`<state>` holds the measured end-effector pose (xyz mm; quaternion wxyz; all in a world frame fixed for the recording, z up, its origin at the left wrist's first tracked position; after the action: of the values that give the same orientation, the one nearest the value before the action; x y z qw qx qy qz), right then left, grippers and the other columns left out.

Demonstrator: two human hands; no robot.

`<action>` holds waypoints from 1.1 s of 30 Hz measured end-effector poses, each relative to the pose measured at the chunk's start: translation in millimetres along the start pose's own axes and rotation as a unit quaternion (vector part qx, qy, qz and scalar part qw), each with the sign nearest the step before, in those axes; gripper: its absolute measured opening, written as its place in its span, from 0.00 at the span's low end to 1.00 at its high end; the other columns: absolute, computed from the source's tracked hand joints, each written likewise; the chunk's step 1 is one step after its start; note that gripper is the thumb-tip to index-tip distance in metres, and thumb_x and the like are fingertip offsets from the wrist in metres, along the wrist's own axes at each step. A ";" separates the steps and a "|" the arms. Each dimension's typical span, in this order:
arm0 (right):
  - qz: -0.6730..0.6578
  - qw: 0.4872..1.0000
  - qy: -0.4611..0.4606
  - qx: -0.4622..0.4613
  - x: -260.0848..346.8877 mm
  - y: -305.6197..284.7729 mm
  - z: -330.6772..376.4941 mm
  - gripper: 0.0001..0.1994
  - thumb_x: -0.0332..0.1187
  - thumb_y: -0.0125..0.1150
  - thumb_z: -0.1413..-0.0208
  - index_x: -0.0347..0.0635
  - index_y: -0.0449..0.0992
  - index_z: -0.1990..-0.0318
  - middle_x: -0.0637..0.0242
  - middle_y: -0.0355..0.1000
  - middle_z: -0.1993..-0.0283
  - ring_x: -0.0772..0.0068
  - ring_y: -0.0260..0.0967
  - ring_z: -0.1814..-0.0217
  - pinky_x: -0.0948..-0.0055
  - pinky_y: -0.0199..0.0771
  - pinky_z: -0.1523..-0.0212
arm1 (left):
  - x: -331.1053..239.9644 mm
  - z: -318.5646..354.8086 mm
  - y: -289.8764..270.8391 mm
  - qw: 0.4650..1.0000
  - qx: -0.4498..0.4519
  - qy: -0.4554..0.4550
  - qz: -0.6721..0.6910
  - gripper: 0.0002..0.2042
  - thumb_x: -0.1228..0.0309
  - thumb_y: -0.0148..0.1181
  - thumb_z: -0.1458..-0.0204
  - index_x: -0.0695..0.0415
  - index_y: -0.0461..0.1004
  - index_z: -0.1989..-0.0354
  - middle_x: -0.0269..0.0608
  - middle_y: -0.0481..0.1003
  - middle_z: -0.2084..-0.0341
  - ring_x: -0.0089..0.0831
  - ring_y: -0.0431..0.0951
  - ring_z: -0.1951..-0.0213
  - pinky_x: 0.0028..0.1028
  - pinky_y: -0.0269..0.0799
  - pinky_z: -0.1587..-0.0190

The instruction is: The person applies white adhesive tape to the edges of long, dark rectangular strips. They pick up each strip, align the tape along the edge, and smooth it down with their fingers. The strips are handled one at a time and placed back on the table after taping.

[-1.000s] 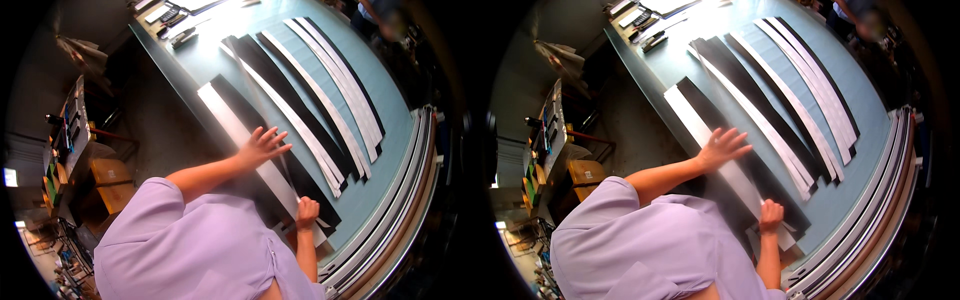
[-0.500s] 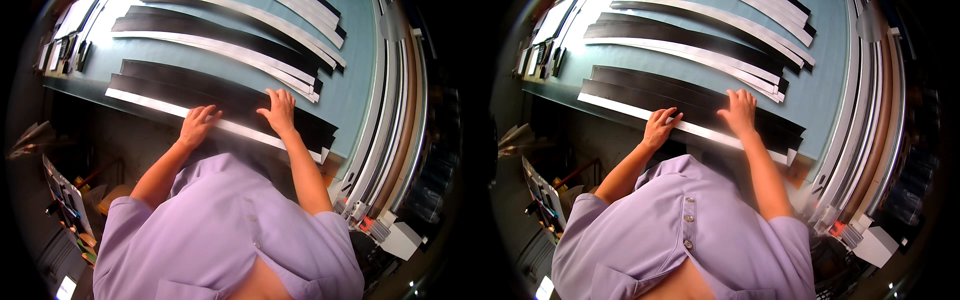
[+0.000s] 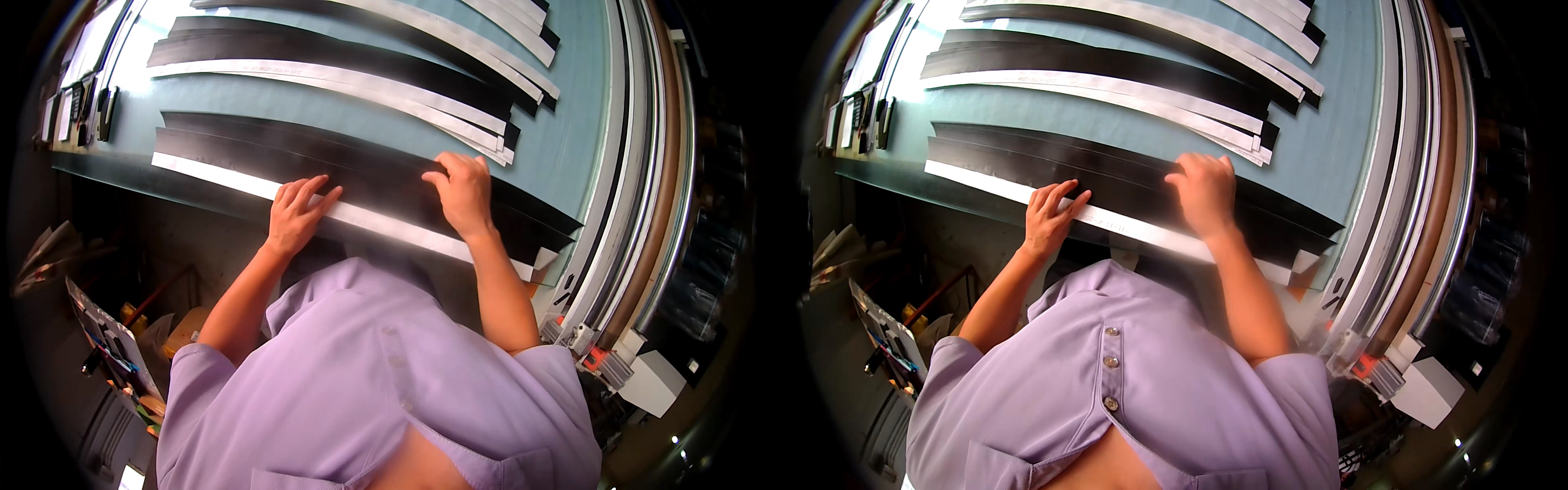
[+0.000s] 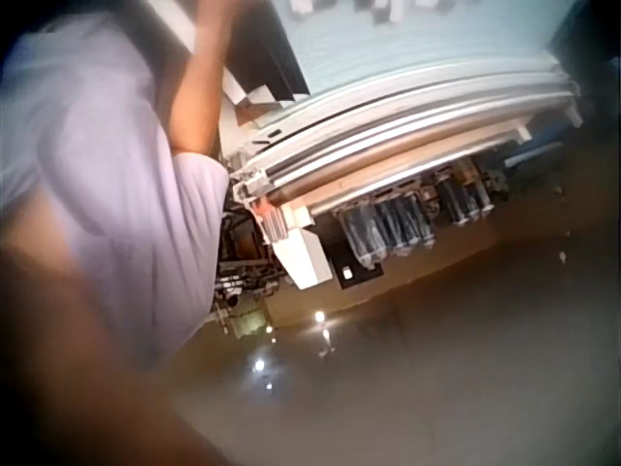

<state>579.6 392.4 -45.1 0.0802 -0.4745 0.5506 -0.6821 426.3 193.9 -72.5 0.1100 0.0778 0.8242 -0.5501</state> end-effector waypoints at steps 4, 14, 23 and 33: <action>-0.030 0.992 0.077 0.091 -36.3 26.9 -20.7 0.13 0.34 0.72 0.53 0.36 0.77 0.64 0.52 0.77 0.66 0.49 0.73 0.61 0.60 0.66 0.51 | 3.6 -4.3 10.3 0.999 0.035 0.003 0.006 0.26 0.76 0.59 0.58 0.45 0.79 0.46 0.39 0.73 0.45 0.36 0.74 0.49 0.36 0.69 0.47; 0.023 0.990 -0.124 -0.071 -27.7 19.8 -41.7 0.14 0.31 0.72 0.55 0.42 0.77 0.61 0.61 0.72 0.59 0.58 0.71 0.54 0.61 0.68 0.52 | 17.9 -3.5 42.0 0.998 0.048 -0.031 0.002 0.28 0.77 0.60 0.59 0.45 0.77 0.44 0.40 0.71 0.43 0.40 0.73 0.48 0.40 0.69 0.45; 0.129 0.974 -0.024 -0.185 -225.3 -74.7 -85.5 0.05 0.27 0.68 0.50 0.36 0.79 0.66 0.58 0.78 0.59 0.52 0.75 0.55 0.58 0.75 0.52 | 14.6 -13.5 45.0 0.996 0.086 -0.024 0.028 0.25 0.68 0.66 0.53 0.44 0.75 0.42 0.41 0.69 0.42 0.42 0.71 0.48 0.42 0.67 0.47; 0.159 0.984 0.068 -0.038 -247.3 -68.0 -106.6 0.05 0.31 0.68 0.49 0.39 0.81 0.68 0.58 0.78 0.63 0.51 0.75 0.60 0.58 0.75 0.60 | 10.1 -14.4 40.3 0.995 0.090 -0.019 0.036 0.25 0.65 0.67 0.52 0.46 0.76 0.41 0.43 0.68 0.41 0.45 0.71 0.47 0.44 0.66 0.45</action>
<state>662.0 646.5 -121.0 0.1320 -0.3362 0.6488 -0.6698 425.3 222.7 -105.7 0.1381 0.1070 0.7656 -0.6192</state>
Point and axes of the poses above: each hand's wrist, its own z-axis away from the middle knuckle, its own y-axis out of the palm, x = y × z, the point moved 9 cm from there along -z, towards the middle knuckle
